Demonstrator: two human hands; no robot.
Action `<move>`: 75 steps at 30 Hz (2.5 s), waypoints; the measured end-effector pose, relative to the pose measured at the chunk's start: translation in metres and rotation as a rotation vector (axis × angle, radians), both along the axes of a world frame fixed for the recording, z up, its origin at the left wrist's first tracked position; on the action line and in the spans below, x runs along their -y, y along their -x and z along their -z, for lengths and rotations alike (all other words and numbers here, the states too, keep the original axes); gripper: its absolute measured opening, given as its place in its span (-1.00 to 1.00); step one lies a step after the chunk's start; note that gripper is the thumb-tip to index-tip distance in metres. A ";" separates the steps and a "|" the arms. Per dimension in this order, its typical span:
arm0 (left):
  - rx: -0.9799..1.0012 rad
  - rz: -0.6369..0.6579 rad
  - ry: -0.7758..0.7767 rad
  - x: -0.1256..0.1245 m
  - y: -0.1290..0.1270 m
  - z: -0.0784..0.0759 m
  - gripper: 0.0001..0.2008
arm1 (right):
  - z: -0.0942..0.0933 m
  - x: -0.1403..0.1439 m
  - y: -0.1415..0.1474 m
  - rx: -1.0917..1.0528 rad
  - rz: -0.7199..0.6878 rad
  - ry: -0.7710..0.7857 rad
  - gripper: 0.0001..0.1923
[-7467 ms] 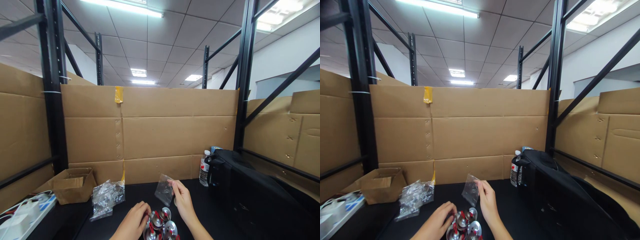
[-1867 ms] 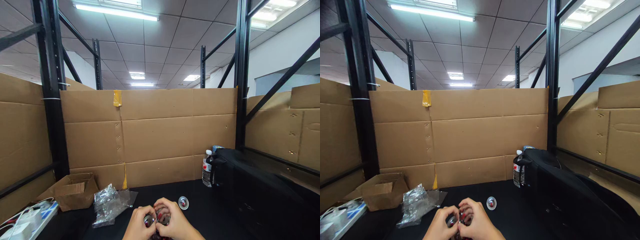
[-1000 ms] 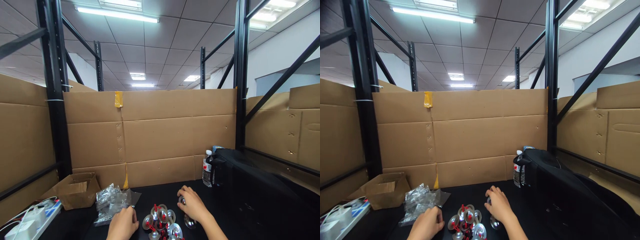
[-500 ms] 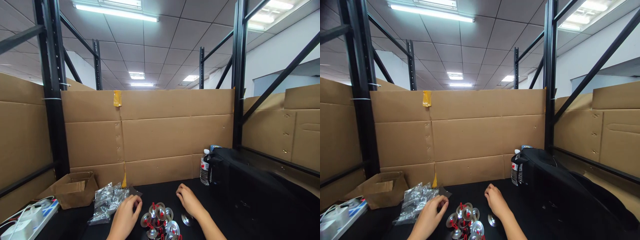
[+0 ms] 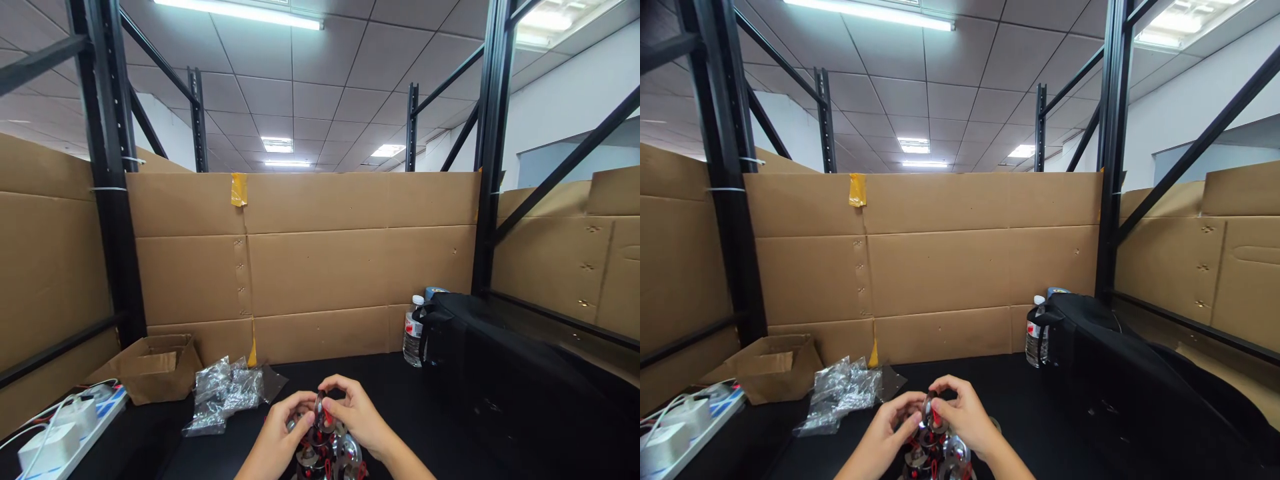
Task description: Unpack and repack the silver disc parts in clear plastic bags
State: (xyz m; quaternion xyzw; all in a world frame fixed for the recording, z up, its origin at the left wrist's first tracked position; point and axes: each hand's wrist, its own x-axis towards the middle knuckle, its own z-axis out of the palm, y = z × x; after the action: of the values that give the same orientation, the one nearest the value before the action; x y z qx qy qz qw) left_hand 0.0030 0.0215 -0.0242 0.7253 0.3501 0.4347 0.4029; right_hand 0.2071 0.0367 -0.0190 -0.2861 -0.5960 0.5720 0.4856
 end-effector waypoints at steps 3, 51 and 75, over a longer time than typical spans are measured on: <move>-0.027 -0.013 0.001 -0.001 -0.001 0.003 -0.57 | 0.004 0.001 0.003 -0.050 -0.036 0.071 -0.50; -0.409 -0.242 -0.228 0.001 0.013 -0.016 -0.77 | -0.023 0.008 -0.017 0.666 0.153 -0.459 -0.44; -0.584 -0.170 -0.263 -0.014 0.042 0.011 -0.76 | 0.000 -0.030 -0.108 1.243 0.124 -0.099 -0.32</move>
State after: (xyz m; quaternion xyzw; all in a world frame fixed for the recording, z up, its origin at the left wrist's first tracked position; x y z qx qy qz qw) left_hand -0.0395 0.0355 -0.0357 0.8333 0.4508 0.2821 0.1509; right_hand 0.3152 0.0670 -0.0187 -0.5764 -0.7751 0.2413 0.0933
